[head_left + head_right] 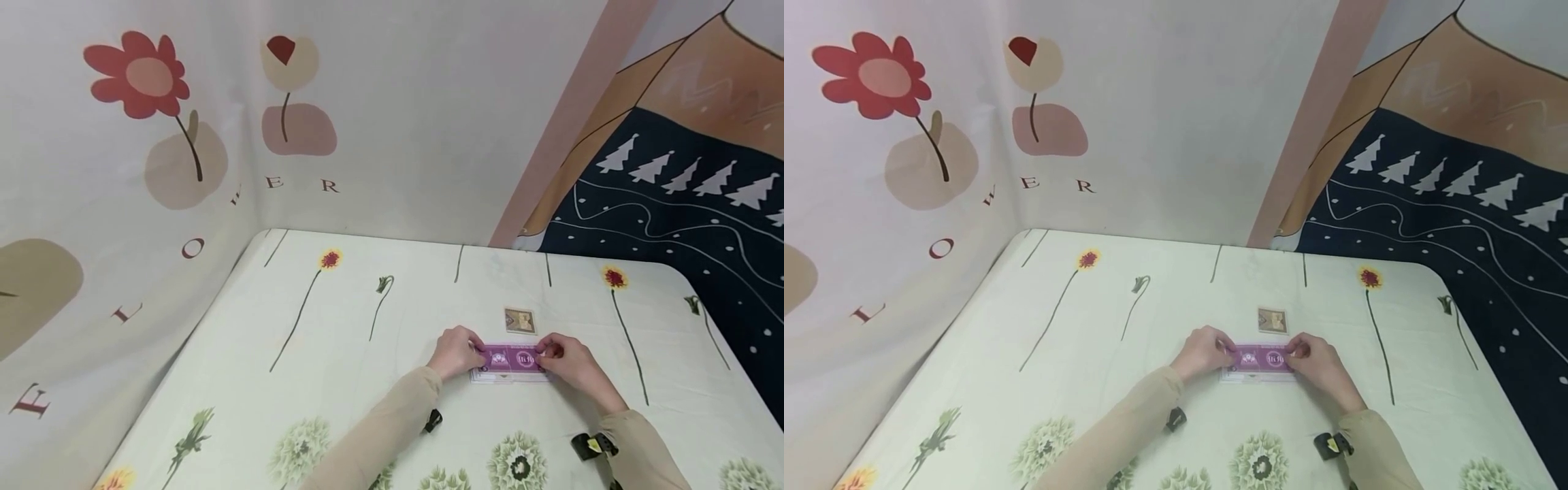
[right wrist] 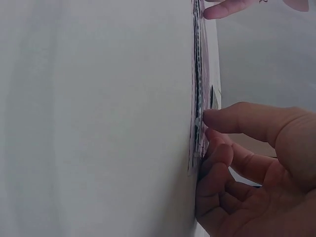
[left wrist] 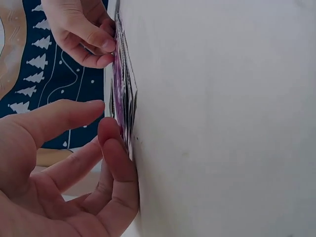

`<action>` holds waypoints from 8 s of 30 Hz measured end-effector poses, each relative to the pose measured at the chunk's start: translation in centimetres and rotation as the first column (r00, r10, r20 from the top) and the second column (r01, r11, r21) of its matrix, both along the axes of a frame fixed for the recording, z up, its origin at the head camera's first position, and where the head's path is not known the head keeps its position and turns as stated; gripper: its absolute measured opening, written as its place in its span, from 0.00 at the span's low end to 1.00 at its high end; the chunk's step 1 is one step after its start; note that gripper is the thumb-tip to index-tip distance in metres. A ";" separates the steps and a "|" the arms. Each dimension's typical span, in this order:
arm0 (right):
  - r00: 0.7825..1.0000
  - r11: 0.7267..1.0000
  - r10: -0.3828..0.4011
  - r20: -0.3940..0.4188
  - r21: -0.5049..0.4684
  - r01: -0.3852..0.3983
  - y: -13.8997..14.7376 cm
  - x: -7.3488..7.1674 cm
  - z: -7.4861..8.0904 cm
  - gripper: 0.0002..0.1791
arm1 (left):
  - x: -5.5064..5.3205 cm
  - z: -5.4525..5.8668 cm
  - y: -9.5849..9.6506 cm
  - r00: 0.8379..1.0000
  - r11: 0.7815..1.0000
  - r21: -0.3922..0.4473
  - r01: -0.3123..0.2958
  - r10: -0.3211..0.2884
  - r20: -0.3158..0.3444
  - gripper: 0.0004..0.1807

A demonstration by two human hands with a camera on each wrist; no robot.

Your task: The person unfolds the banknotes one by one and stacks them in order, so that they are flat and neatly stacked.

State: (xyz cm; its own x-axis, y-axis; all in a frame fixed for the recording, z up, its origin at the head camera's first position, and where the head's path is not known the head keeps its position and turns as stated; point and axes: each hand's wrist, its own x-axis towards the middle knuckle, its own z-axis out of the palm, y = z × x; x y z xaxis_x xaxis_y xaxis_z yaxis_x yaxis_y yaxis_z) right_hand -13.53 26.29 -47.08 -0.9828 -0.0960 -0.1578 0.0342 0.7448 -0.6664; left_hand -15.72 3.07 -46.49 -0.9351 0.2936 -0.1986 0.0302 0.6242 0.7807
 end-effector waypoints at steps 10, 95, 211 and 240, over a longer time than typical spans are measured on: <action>1.000 0.998 0.022 0.014 -0.052 -0.022 0.4 0.2 0.8 0.10 | -0.8 0.3 -1.8 0.967 0.972 0.208 0.113 -0.156 0.202 0.10; 0.987 0.989 0.117 -0.111 -0.081 -0.127 1.8 -5.2 -0.6 0.18 | -5.7 -0.5 5.6 0.996 0.963 0.260 -0.076 0.061 0.065 0.11; 0.985 0.940 -0.063 -0.163 -0.342 0.004 1.0 -1.9 1.0 0.13 | -2.1 0.2 0.3 0.994 0.913 0.408 -0.017 0.058 -0.088 0.12; 0.995 0.944 0.098 -0.008 -0.317 -0.095 1.7 -0.2 0.4 0.13 | -0.8 0.5 -0.5 0.994 0.992 0.102 0.076 -0.068 -0.085 0.09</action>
State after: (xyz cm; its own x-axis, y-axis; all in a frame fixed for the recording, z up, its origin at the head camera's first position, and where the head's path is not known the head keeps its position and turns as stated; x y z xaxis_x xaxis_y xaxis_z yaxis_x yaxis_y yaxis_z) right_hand -13.71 28.03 -46.64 -0.9652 -0.2367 -0.1115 -0.0211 0.4951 -0.8686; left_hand -16.53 2.53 -46.02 -0.9224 0.3762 -0.0876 0.1379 0.5327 0.8350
